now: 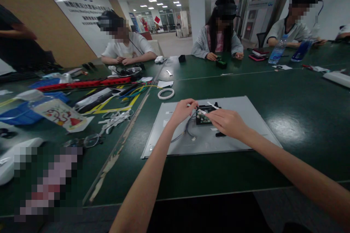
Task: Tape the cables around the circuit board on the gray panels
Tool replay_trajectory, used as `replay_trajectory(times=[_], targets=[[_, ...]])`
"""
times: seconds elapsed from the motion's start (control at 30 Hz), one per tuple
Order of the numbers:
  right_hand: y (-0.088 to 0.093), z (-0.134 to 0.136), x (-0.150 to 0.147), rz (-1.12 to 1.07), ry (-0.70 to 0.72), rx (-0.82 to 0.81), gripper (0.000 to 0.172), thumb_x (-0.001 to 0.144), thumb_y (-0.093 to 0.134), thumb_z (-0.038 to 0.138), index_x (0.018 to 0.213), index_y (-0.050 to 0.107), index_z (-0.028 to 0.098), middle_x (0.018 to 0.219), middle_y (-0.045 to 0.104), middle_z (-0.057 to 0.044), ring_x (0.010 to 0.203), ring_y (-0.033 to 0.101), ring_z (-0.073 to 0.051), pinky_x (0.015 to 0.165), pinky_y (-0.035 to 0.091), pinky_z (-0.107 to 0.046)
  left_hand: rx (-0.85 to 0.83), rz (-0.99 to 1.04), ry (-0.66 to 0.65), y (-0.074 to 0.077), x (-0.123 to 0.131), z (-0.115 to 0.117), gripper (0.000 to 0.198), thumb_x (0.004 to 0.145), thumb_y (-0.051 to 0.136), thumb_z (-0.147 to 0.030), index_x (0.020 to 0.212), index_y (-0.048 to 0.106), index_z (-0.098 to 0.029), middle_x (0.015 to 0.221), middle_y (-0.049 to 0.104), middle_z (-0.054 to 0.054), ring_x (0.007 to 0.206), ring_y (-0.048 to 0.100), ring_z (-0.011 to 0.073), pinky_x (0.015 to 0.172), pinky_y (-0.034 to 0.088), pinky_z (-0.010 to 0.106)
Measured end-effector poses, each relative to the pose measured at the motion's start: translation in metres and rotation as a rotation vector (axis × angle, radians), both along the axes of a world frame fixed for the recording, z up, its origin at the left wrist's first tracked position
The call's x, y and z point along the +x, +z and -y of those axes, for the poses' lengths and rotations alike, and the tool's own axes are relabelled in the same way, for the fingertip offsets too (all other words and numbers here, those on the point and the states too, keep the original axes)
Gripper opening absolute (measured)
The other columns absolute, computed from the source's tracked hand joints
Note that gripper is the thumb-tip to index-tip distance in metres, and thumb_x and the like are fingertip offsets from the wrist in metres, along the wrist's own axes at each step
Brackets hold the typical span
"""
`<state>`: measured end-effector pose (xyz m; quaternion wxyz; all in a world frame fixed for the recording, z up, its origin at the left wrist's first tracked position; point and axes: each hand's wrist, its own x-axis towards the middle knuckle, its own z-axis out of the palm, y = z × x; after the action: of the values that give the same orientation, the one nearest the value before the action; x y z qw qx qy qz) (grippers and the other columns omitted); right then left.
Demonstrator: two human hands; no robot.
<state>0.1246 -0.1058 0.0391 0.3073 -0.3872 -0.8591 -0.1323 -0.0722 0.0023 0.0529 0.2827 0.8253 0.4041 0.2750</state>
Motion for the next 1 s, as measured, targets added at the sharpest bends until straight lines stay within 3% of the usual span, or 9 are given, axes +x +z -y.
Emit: replay_trajectory(times=[0.1,0.23,0.33,0.5,0.8,1.0], targets=[[0.003,-0.007,-0.001,-0.125,-0.022,-0.020,0.028,0.089,0.045,0.017,0.111,0.062,0.015,0.104,0.065,-0.008,0.094,0.060,-0.018,0.081,0.049,-0.032,0.129,-0.076,0.049,-0.004,-0.011,0.003,0.024,0.081,0.049,-0.033,0.092,0.062,-0.016,0.087,0.064,0.003,0.062,0.054,0.0109,0.062,0.043,0.023],[0.007,-0.017,-0.005,-0.257,-0.088,-0.017,0.027,0.090,0.044,0.018,0.109,0.064,0.016,0.103,0.066,-0.007,0.094,0.061,-0.018,0.082,0.048,-0.032,0.205,-0.146,-0.078,-0.011,-0.024,0.014,0.034,0.073,0.058,-0.023,0.107,0.057,-0.019,0.101,0.058,0.004,0.077,0.057,0.0143,0.075,0.046,0.028],[0.007,-0.023,-0.012,-0.313,-0.120,-0.031,0.027,0.090,0.043,0.019,0.106,0.065,0.016,0.102,0.066,-0.007,0.093,0.061,-0.018,0.082,0.048,-0.032,0.214,-0.228,-0.168,-0.012,-0.026,0.020,0.032,0.072,0.059,-0.019,0.104,0.058,-0.020,0.104,0.054,0.005,0.085,0.056,0.0163,0.081,0.046,0.029],[0.002,-0.028,-0.031,-0.301,-0.122,-0.065,0.028,0.090,0.043,0.018,0.109,0.064,0.016,0.103,0.066,-0.006,0.096,0.060,-0.018,0.086,0.046,-0.032,0.238,-0.337,-0.158,-0.011,-0.029,0.019,0.027,0.072,0.059,-0.019,0.099,0.061,-0.018,0.103,0.053,0.007,0.095,0.055,0.0206,0.090,0.042,0.033],[-0.007,-0.025,-0.052,-0.270,-0.118,-0.116,0.028,0.091,0.043,0.017,0.111,0.063,0.016,0.107,0.065,-0.006,0.099,0.059,-0.017,0.089,0.044,-0.030,0.196,-0.450,-0.172,-0.007,-0.046,0.012,0.021,0.067,0.060,-0.023,0.086,0.065,-0.017,0.090,0.057,0.006,0.086,0.056,0.0204,0.079,0.043,0.030],[-0.013,-0.021,-0.053,-0.193,-0.096,-0.103,0.030,0.090,0.044,0.015,0.115,0.060,0.014,0.109,0.064,-0.007,0.101,0.057,-0.017,0.090,0.044,-0.031,0.099,-0.527,-0.265,0.002,-0.054,0.013,0.017,0.068,0.057,-0.027,0.079,0.066,-0.018,0.088,0.058,0.004,0.082,0.055,0.0178,0.075,0.040,0.028]])
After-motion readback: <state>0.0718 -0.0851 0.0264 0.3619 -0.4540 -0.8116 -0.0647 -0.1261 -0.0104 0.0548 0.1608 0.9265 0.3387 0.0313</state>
